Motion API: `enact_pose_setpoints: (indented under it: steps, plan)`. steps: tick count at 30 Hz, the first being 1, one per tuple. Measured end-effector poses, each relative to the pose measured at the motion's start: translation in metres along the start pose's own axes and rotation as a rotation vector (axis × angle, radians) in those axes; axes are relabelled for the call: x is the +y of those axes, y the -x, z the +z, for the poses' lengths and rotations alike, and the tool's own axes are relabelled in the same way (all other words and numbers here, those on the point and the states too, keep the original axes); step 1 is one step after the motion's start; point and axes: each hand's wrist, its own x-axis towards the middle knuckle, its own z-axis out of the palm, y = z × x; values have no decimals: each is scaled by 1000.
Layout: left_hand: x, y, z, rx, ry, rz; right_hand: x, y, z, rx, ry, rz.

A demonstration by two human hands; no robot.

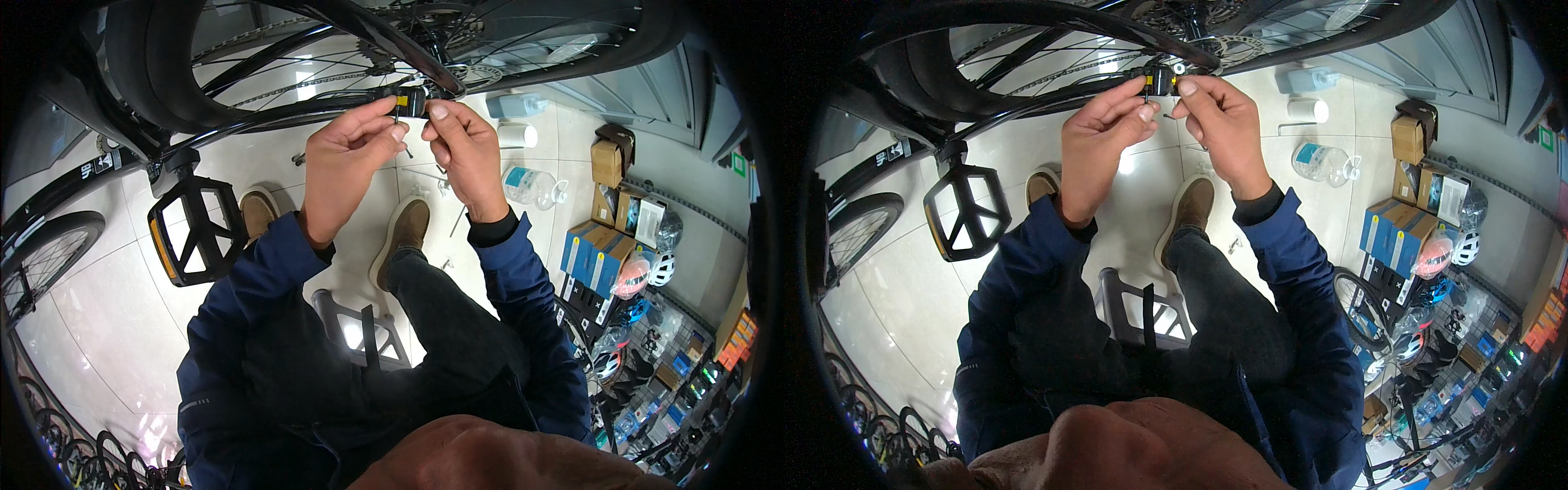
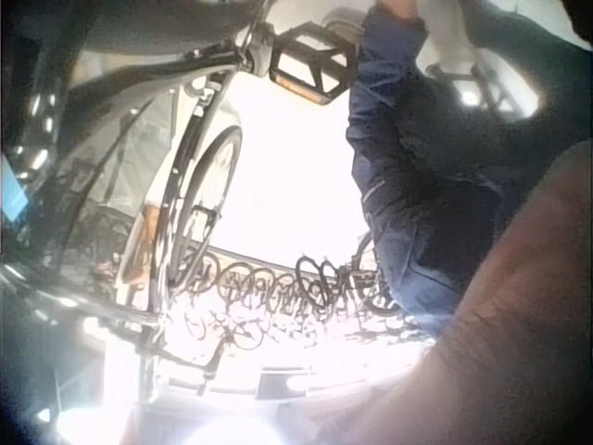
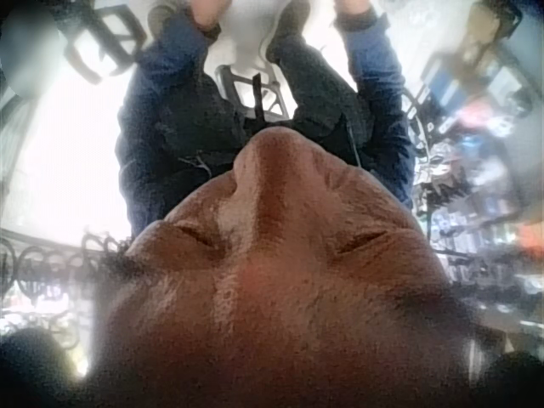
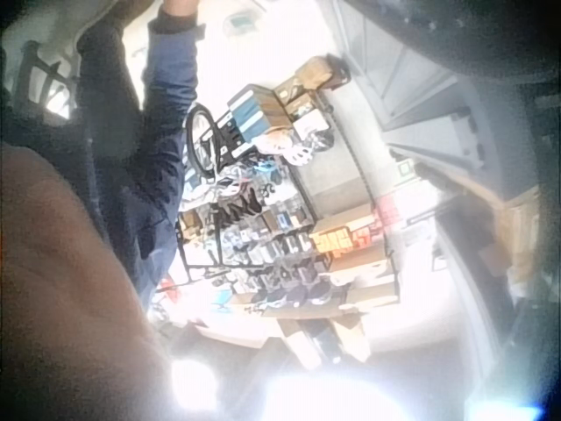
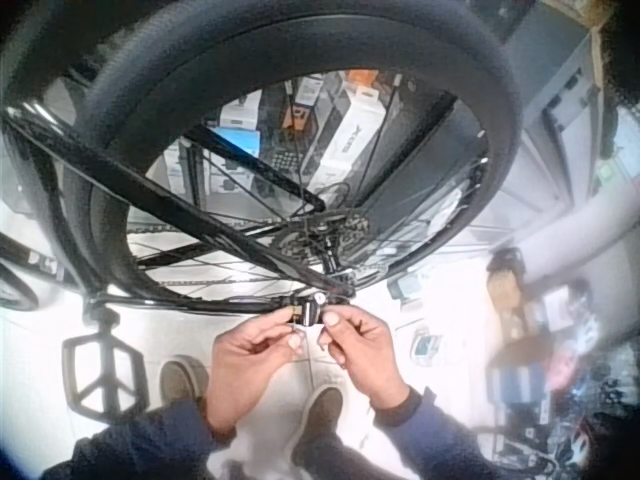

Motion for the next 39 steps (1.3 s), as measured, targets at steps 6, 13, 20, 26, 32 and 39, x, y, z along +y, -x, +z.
enact_pose_setpoints:
  steps: [6, 13, 20, 26, 32, 39]
  plan:
    - [2, -2, -1, -21, -30, 12, -6, -4, 0, -6, -42, 90]
    - [3, -7, -3, -11, -112, 47, -4, -4, 1, 0, -55, 72]
    - [3, -7, -3, -4, -109, 45, -3, -2, 2, 6, 16, 37]
    - [1, -4, 1, 28, -75, 69, -2, -1, 2, 22, 182, -68]
    - [-4, -4, 2, 35, -90, 91, -3, 2, 3, 41, 281, -136]
    - [-12, -3, 2, 51, -142, 147, -5, -2, 1, 21, 264, -94]
